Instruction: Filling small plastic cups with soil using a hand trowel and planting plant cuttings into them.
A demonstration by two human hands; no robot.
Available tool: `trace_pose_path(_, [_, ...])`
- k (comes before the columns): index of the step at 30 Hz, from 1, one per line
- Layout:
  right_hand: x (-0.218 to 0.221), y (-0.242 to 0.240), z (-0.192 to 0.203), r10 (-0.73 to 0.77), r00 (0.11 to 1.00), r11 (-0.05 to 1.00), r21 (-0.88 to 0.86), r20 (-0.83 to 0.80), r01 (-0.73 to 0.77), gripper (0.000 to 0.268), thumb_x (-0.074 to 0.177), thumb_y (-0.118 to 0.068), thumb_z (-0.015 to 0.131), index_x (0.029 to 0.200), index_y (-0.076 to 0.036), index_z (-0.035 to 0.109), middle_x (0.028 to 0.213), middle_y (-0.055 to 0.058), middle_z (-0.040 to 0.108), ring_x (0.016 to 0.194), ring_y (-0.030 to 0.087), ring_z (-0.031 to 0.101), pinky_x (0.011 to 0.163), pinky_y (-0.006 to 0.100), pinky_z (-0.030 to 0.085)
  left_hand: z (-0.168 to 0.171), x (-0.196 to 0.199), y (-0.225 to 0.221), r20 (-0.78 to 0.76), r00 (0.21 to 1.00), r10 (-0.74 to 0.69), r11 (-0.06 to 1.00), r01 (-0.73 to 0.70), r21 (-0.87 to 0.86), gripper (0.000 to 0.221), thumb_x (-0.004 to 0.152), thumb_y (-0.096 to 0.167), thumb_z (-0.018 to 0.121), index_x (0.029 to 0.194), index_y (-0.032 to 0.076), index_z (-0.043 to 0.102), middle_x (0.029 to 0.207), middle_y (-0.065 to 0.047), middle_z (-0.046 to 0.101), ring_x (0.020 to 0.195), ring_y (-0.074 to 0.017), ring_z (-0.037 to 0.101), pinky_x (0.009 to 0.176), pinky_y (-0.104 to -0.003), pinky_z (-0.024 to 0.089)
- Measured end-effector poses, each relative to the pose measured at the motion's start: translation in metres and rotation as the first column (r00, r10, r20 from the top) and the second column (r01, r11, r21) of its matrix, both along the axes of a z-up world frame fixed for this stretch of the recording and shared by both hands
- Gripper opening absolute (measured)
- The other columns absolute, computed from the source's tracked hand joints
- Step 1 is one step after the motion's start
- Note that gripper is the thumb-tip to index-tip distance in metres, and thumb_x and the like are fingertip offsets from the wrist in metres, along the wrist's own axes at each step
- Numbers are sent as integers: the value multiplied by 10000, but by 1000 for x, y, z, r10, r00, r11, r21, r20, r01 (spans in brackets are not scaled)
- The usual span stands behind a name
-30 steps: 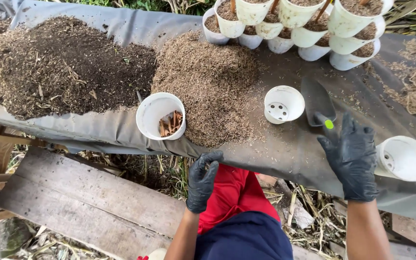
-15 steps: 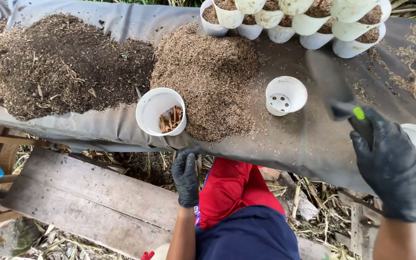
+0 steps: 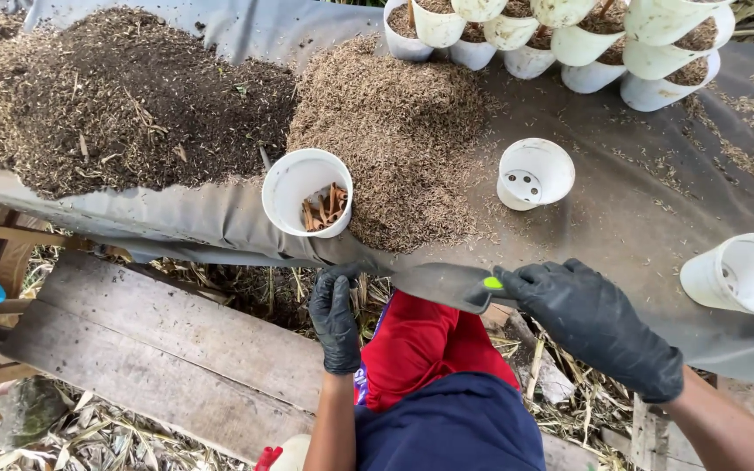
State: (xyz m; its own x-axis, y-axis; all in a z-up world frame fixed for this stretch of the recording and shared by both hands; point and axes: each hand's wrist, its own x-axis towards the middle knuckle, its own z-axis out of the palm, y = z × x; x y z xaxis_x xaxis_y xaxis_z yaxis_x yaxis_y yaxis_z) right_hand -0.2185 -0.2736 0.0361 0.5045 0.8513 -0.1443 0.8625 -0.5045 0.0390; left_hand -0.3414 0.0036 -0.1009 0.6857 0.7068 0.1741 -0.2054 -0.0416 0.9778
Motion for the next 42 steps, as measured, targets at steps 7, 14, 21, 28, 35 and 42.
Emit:
trace_pose_path(7, [6, 16, -11, 32, 999, 998, -54, -22, -33, 472, 951, -235, 578, 1421, -243, 533, 1042, 49, 734, 902, 237, 750, 854, 443, 591, 10, 4, 0, -45, 996, 78, 995, -81, -62, 181, 1019, 110, 579, 987, 67, 753, 863, -77, 693, 798, -138, 579, 840, -315, 492])
trace_pose_path(14, [17, 20, -80, -33, 998, 993, 113, 51, 27, 697, 862, -526, 645, 1464, -208, 492, 982, 54, 680, 865, 272, 702, 807, 448, 569, 16, 7, -3, -40, 998, 49, 998, -51, -45, 163, 1013, 90, 581, 999, 62, 741, 894, -81, 698, 855, -146, 596, 872, -334, 499])
trace_pose_path(21, [24, 27, -95, -111, 969, 993, 65, 222, 99, 1201, 491, -621, 869, 1521, -176, 440, 960, 47, 647, 838, 244, 650, 799, 415, 548, 1, 15, 3, 30, 999, 26, 991, -30, 130, 104, 984, 65, 650, 1046, 34, 727, 953, -138, 698, 944, -212, 654, 923, -389, 516])
trace_pose_path(28, [32, 60, -84, -163, 923, 977, 189, 347, 102, 765, 770, -265, 762, 1492, -186, 520, 833, 41, 635, 726, 245, 633, 709, 414, 543, 4, 28, 2, 77, 995, -60, 955, 35, 293, 176, 978, 131, 656, 1114, 68, 748, 1061, -132, 730, 993, -263, 689, 910, -383, 532])
trace_pose_path(35, [22, 72, -55, -297, 900, 921, 344, 319, 182, 492, 847, -131, 708, 1334, -150, 638, 773, 74, 655, 715, 280, 669, 712, 414, 570, 43, 51, -8, 94, 987, -128, 850, 60, 523, 364, 976, 144, 651, 1334, 75, 648, 1281, -157, 654, 1191, -361, 628, 1029, -465, 506])
trace_pose_path(42, [37, 73, -90, -265, 885, 920, 374, 383, 114, 613, 826, -88, 672, 1414, -226, 573, 876, 71, 660, 776, 281, 643, 752, 460, 553, 33, 58, -11, 48, 996, -71, 790, 27, 612, 491, 954, 90, 673, 1425, 34, 549, 1425, -221, 548, 1341, -424, 526, 1135, -522, 430])
